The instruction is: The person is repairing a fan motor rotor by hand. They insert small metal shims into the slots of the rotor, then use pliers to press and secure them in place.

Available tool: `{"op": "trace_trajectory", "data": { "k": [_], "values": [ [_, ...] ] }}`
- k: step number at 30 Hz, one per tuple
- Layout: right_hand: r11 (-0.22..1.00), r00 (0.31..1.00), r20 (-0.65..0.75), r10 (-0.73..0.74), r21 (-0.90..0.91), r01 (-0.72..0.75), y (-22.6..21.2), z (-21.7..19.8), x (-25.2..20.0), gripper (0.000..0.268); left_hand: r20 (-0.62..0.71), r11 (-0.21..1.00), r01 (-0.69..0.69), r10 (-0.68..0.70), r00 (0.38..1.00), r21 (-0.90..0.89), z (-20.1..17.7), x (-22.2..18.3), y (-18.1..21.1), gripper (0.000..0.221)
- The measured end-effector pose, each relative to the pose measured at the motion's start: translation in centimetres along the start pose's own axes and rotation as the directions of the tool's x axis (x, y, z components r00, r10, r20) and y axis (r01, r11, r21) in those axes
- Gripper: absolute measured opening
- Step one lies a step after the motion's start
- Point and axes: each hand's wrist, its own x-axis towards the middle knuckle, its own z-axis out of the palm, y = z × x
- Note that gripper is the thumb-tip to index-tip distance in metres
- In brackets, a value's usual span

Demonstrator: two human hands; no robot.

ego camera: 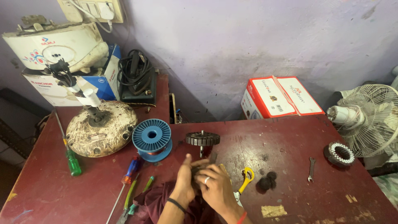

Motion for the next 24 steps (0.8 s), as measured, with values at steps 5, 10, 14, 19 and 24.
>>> {"op": "trace_trajectory", "data": {
  "k": [5, 10, 14, 19, 24],
  "values": [
    [0.999, 1.000, -0.012, 0.006, -0.045, -0.007, -0.2, 0.4, 0.0, 0.015, -0.022, 0.999, 0.041, -0.042, 0.999, -0.021, 0.4, 0.4, -0.1, 0.061],
    [0.978, 0.997, 0.039, 0.063, 0.198, -0.069, -0.1, -0.5, -0.3, 0.012, 0.051, 0.976, -0.150, 0.144, 0.988, 0.159, -0.8, 0.6, -0.4, 0.037],
    [0.837, 0.886, -0.070, 0.459, 0.370, -0.404, 1.1, -0.4, 0.2, 0.017, 0.096, 0.938, -0.236, 0.218, 0.971, 0.253, -1.6, 0.9, -1.0, 0.032],
    [0.689, 0.770, 0.008, 0.638, 0.441, -0.575, 2.9, 1.1, 1.7, 0.035, 0.119, 0.876, -0.351, 0.331, 0.936, 0.331, -2.0, 1.7, -2.6, 0.030],
    [0.313, 0.658, 0.280, 0.699, 0.708, -0.634, 5.5, 3.2, 3.6, 0.026, 0.317, 0.637, -0.658, 0.578, 0.752, 0.400, -2.4, 2.6, -4.3, 0.029]
  ]
}}
